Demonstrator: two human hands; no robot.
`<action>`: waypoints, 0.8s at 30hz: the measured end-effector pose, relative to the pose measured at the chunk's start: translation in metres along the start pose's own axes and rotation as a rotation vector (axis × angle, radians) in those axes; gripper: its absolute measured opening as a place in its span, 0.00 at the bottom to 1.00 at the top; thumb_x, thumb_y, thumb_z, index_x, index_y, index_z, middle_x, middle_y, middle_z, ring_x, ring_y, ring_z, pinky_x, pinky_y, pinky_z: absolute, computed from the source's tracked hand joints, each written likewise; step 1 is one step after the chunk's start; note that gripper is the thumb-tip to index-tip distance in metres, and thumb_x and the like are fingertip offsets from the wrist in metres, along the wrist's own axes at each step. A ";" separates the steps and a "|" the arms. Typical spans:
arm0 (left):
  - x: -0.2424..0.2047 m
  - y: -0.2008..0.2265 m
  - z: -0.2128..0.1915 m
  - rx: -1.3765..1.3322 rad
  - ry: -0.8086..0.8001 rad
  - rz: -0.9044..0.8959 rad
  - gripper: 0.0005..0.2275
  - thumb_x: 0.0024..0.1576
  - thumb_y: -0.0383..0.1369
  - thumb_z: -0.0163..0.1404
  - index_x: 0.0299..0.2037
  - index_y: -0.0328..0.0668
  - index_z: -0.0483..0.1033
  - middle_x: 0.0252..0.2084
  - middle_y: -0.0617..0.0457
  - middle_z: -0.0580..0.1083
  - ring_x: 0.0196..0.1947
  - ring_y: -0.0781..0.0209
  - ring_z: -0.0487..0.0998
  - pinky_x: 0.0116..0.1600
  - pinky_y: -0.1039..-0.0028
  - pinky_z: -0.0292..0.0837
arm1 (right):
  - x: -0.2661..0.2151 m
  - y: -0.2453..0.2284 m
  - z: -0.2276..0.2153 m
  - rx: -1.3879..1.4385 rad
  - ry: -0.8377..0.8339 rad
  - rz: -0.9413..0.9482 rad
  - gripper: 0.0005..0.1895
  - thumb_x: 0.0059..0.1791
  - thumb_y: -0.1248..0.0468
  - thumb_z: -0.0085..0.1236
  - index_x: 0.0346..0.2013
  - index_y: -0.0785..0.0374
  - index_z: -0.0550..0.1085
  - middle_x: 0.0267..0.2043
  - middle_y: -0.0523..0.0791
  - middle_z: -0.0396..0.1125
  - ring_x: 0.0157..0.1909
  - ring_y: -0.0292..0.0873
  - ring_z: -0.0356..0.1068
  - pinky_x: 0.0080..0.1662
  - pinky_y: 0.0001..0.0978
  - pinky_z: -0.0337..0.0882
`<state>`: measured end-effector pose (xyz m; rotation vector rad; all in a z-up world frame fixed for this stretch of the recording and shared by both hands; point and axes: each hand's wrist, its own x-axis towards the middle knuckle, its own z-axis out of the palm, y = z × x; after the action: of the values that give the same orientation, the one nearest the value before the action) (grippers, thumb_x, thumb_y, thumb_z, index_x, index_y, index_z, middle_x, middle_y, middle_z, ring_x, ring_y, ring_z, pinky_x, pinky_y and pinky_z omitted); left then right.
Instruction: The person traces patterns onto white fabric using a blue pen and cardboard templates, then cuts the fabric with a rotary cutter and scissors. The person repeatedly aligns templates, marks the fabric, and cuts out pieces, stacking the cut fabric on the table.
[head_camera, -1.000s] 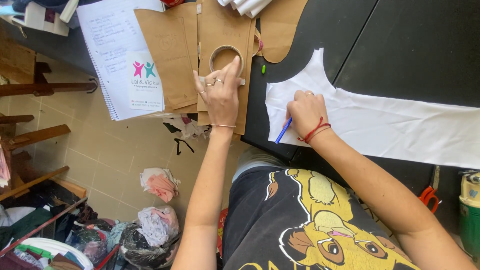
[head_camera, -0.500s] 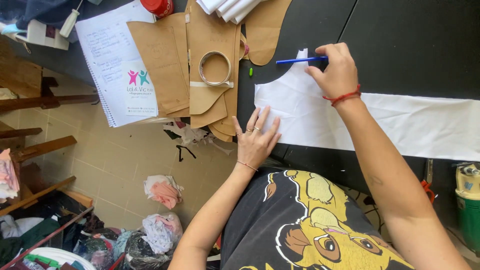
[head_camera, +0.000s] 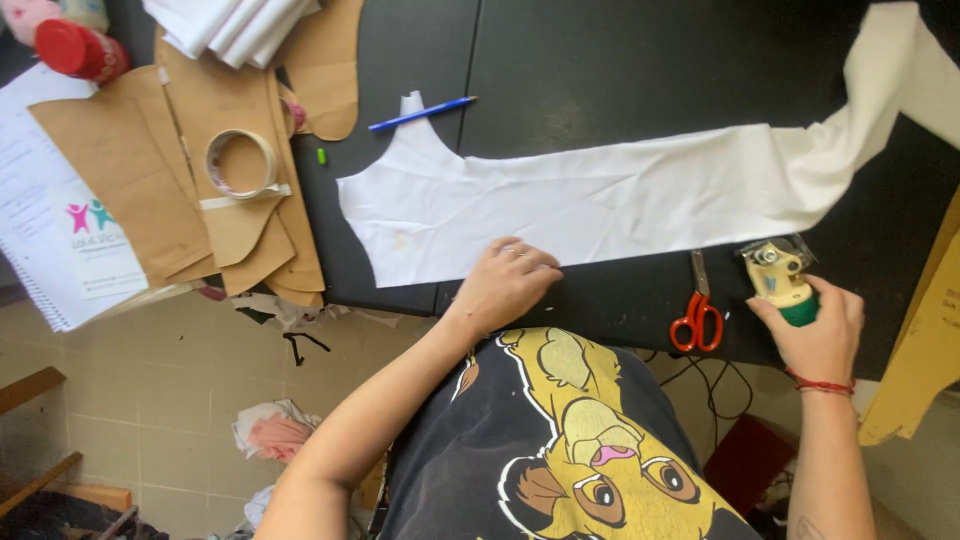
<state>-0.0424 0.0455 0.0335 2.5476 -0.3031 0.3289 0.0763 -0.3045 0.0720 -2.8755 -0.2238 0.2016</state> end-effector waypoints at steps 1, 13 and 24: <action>0.015 0.011 0.015 -0.094 -0.094 0.109 0.05 0.49 0.31 0.45 0.34 0.52 0.72 0.38 0.64 0.72 0.36 0.63 0.72 0.45 0.69 0.61 | -0.003 0.016 0.005 0.031 -0.013 -0.110 0.33 0.35 0.56 0.63 0.48 0.73 0.67 0.42 0.57 0.56 0.48 0.54 0.57 0.49 0.42 0.58; 0.095 0.119 0.136 0.235 -0.617 0.409 0.28 0.54 0.50 0.37 0.61 0.50 0.42 0.63 0.53 0.45 0.62 0.60 0.47 0.54 0.65 0.51 | -0.036 0.049 -0.014 1.064 0.091 0.696 0.22 0.41 0.51 0.46 0.43 0.62 0.67 0.33 0.43 0.65 0.31 0.37 0.68 0.33 0.29 0.74; 0.049 0.061 0.087 0.004 0.108 0.006 0.09 0.49 0.30 0.45 0.39 0.54 0.71 0.49 0.62 0.65 0.49 0.65 0.65 0.49 0.70 0.51 | -0.022 -0.016 -0.011 0.557 -0.667 0.483 0.22 0.31 0.60 0.61 0.35 0.65 0.68 0.27 0.50 0.67 0.31 0.46 0.67 0.38 0.38 0.67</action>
<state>0.0014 -0.0591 0.0066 2.5219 -0.2697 0.4685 0.0546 -0.2959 0.0896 -2.1674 0.3642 1.1128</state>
